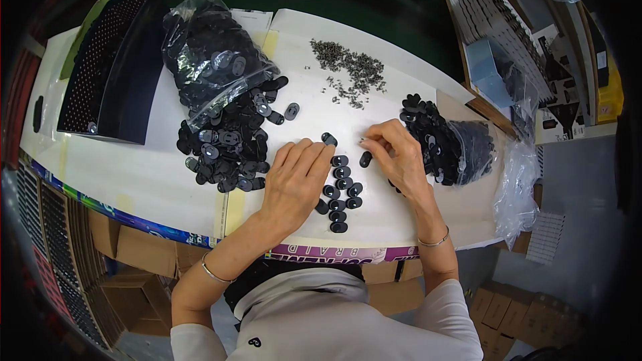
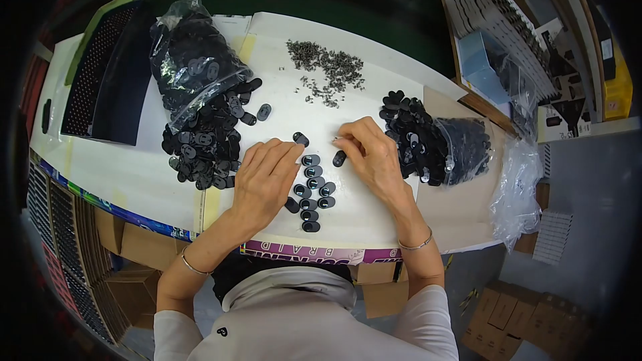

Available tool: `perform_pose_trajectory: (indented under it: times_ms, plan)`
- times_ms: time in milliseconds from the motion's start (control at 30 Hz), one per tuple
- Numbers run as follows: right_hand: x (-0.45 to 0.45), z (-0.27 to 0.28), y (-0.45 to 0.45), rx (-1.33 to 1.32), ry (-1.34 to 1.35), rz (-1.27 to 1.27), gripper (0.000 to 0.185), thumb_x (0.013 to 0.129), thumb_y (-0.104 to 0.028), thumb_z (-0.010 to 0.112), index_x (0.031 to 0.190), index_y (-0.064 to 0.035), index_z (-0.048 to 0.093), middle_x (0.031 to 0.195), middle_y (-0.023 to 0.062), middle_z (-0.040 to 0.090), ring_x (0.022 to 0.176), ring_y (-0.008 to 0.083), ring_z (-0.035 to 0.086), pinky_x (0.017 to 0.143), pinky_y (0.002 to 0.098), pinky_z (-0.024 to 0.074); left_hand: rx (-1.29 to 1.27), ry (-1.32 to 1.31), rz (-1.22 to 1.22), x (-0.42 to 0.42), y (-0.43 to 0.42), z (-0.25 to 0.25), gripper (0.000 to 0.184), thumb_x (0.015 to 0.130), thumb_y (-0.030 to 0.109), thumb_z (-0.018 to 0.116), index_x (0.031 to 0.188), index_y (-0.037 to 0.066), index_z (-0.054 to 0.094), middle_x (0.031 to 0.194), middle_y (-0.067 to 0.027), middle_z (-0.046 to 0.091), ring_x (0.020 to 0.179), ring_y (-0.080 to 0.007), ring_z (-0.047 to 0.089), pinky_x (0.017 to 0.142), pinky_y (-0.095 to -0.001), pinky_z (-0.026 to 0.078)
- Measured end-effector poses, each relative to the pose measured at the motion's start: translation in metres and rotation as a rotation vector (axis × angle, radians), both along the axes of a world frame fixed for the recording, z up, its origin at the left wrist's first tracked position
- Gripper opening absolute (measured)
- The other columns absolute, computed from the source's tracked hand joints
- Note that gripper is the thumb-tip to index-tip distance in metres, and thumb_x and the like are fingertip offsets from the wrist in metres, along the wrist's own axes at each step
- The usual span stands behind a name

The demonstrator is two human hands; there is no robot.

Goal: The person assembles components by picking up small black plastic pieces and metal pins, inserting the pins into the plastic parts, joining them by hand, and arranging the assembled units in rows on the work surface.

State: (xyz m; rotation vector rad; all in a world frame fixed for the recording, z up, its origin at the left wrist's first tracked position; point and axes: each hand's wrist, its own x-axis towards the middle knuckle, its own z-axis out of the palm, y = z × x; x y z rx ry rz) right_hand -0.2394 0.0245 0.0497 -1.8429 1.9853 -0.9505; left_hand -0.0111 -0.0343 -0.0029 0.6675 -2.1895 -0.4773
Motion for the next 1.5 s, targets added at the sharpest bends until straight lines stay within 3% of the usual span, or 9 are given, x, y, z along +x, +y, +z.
perform_pose_trajectory:
  times_ms: [267, 467, 667, 867, 967, 1133, 1233, 1400, 1500]
  plan:
    - [-0.001, 0.006, -0.006, -0.021, 0.211, 0.151, 0.01, 0.094, -0.002, 0.079, 0.102, -0.0007, 0.073, 0.098, 0.0107, 0.071, 0.079, 0.0305, 0.072, 0.072, 0.04, 0.0586, -0.034, -0.089, -0.019, -0.001, -0.002, -0.001, 0.04, 0.09, 0.004, 0.078, 0.129, -0.003, 0.073, 0.133, -0.0129, 0.07, 0.123, -0.0337, 0.062, 0.106, -0.0486, 0.05]
    - [0.007, 0.007, -0.02, 0.068, -0.027, 0.184, 0.008, 0.095, 0.0, 0.076, 0.102, -0.0025, 0.073, 0.096, 0.0111, 0.07, 0.078, 0.0304, 0.072, 0.069, 0.0384, 0.0567, -0.072, -0.123, -0.033, -0.002, -0.002, -0.003, 0.04, 0.091, 0.006, 0.079, 0.129, -0.003, 0.074, 0.135, -0.0111, 0.07, 0.123, -0.032, 0.062, 0.107, -0.0482, 0.049]
    - [0.012, 0.002, -0.033, 0.102, 0.005, 0.227, 0.008, 0.098, -0.001, 0.074, 0.106, -0.0016, 0.073, 0.096, 0.0096, 0.069, 0.077, 0.0223, 0.068, 0.069, 0.0342, 0.0547, -0.053, -0.114, -0.05, -0.004, -0.001, -0.005, 0.044, 0.086, 0.001, 0.072, 0.13, -0.006, 0.071, 0.138, -0.0157, 0.068, 0.127, -0.0354, 0.061, 0.109, -0.0504, 0.047]
    - [0.023, 0.006, -0.032, 0.038, 0.16, 0.208, 0.007, 0.097, -0.003, 0.074, 0.103, -0.0037, 0.074, 0.097, 0.0121, 0.07, 0.082, 0.0357, 0.071, 0.072, 0.0416, 0.0574, -0.09, -0.136, -0.016, -0.004, -0.002, -0.004, 0.039, 0.091, 0.007, 0.078, 0.128, -0.003, 0.073, 0.136, -0.0108, 0.07, 0.123, -0.0314, 0.062, 0.106, -0.0479, 0.048]
    - [0.014, 0.006, -0.023, -0.01, 0.018, 0.188, 0.01, 0.097, -0.003, 0.075, 0.106, -0.0028, 0.076, 0.099, 0.013, 0.073, 0.084, 0.0347, 0.072, 0.073, 0.0399, 0.0579, -0.072, -0.125, -0.025, -0.004, -0.002, -0.003, 0.039, 0.092, 0.007, 0.078, 0.129, -0.003, 0.073, 0.136, -0.0116, 0.07, 0.124, -0.0322, 0.062, 0.107, -0.0482, 0.048]
    - [-0.007, 0.017, 0.019, -0.056, 0.053, -0.111, 0.015, 0.097, 0.004, 0.073, 0.111, 0.0013, 0.077, 0.1, 0.0119, 0.074, 0.083, 0.0194, 0.07, 0.074, 0.0309, 0.0544, -0.023, -0.07, -0.022, -0.003, -0.002, -0.002, 0.042, 0.092, 0.005, 0.077, 0.133, -0.002, 0.072, 0.138, -0.0137, 0.069, 0.126, -0.0341, 0.062, 0.108, -0.0488, 0.048]
    - [0.004, 0.015, 0.04, -0.031, 0.069, -0.126, 0.012, 0.098, 0.004, 0.074, 0.11, 0.0023, 0.076, 0.097, 0.0139, 0.074, 0.079, 0.0229, 0.07, 0.069, 0.0331, 0.0533, -0.016, -0.064, -0.03, -0.005, -0.004, -0.002, 0.044, 0.093, 0.001, 0.075, 0.136, -0.002, 0.07, 0.139, -0.0145, 0.069, 0.127, -0.0352, 0.062, 0.108, -0.0482, 0.048]
    - [0.023, 0.001, 0.037, -0.111, 0.25, 0.099, 0.022, 0.089, 0.006, 0.076, 0.11, -0.0008, 0.076, 0.121, 0.0119, 0.075, 0.108, 0.0336, 0.07, 0.089, 0.0418, 0.0598, -0.051, -0.148, -0.105, -0.011, -0.019, 0.008, 0.054, 0.086, -0.006, 0.072, 0.139, -0.001, 0.069, 0.143, -0.0152, 0.066, 0.129, -0.0361, 0.061, 0.107, -0.0469, 0.049]
    - [0.016, -0.005, 0.03, -0.107, 0.272, 0.136, 0.02, 0.089, 0.009, 0.073, 0.108, 0.0002, 0.075, 0.121, 0.0127, 0.075, 0.107, 0.0331, 0.071, 0.09, 0.0425, 0.06, -0.086, -0.158, -0.119, -0.017, -0.027, 0.01, 0.047, 0.086, -0.004, 0.073, 0.133, -0.001, 0.07, 0.135, -0.0149, 0.068, 0.125, -0.0352, 0.062, 0.105, -0.0463, 0.05]
